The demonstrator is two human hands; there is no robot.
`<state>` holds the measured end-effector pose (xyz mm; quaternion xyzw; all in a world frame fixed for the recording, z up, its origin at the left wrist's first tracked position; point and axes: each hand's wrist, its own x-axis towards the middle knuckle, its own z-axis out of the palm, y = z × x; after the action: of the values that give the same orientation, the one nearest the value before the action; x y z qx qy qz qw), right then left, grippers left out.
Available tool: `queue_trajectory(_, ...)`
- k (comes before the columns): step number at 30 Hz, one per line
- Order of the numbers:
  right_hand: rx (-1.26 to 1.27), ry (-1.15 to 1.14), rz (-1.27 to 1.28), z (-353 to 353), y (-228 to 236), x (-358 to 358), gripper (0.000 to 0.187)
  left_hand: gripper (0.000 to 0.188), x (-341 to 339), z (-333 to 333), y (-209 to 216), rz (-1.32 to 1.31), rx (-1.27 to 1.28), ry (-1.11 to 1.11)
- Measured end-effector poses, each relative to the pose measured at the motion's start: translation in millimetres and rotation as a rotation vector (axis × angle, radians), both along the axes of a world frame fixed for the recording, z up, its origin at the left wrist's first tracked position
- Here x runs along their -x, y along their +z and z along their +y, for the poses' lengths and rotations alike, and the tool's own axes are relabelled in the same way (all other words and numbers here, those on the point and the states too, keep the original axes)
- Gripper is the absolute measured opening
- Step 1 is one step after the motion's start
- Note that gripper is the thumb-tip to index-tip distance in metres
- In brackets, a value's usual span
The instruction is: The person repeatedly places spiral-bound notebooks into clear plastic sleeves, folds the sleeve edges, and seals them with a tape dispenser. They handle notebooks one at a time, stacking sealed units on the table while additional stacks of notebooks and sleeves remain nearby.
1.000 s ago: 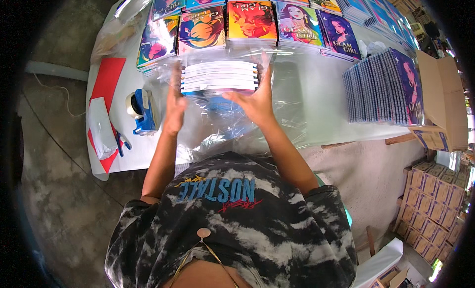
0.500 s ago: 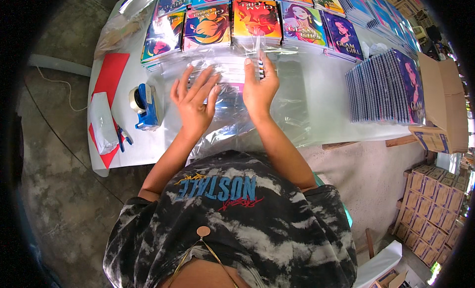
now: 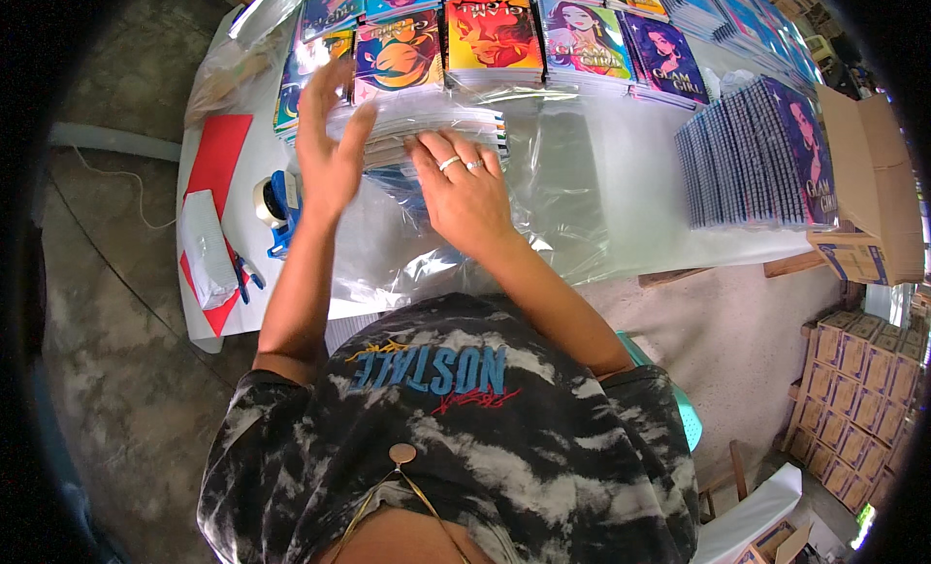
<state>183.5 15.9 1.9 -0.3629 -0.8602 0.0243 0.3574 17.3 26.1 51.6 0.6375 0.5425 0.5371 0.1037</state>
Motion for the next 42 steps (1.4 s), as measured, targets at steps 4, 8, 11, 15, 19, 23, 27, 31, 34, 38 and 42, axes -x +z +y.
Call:
queue_trajectory(4,-0.016,0.043,-0.024,8.6,-2.5,-2.3,0.037,0.051,6.7,38.4,-0.8,0.166,0.29,-0.188)
queue_trajectory(8,-0.052,0.053,0.393,17.0,-16.7,-3.2,0.039,0.024,-11.9,15.7,-4.0,0.272,0.292,-0.26)
queue_trajectory(11,-0.052,-0.056,0.633,11.3,-20.3,5.1,0.043,0.028,-16.2,-18.5,-34.7,0.503,-0.082,-0.204)
queue_trajectory(15,-0.118,0.007,0.407,14.8,-27.1,-3.5,0.027,0.03,-27.1,-52.6,-53.6,0.518,-0.14,-0.094)
queue_trajectory(19,-0.145,0.043,0.409,17.0,-30.7,-1.7,0.013,0.036,-0.1,-89.1,-63.2,0.297,-0.15,0.134)
queue_trajectory(23,-0.165,0.032,0.407,19.5,-32.7,-6.5,0.014,0.04,110.4,-116.5,-81.1,0.289,0.309,0.97)
queue_trajectory(27,-0.164,0.065,0.415,20.1,-34.7,-2.2,0.016,0.048,176.9,-146.5,-96.5,-0.666,1.031,0.756)
queue_trajectory(31,-0.197,0.052,0.363,18.9,-37.9,-0.9,0.019,0.037,192.3,-151.9,-110.2,-0.834,1.011,0.505)
queue_trajectory(34,-0.197,0.059,0.377,17.8,-37.8,0.4,0.019,0.025,184.0,-182.6,-119.3,-1.202,0.617,0.151)
queue_trajectory(38,-0.197,0.046,0.35,18.1,-35.6,0.6,0.02,0.02,165.0,-226.7,-151.5,-1.011,0.703,0.322)
queue_trajectory(42,-0.2,0.035,0.354,18.9,-38.8,-0.3,0.019,0.017,171.7,-192.3,-144.8,-0.21,0.466,1.183)
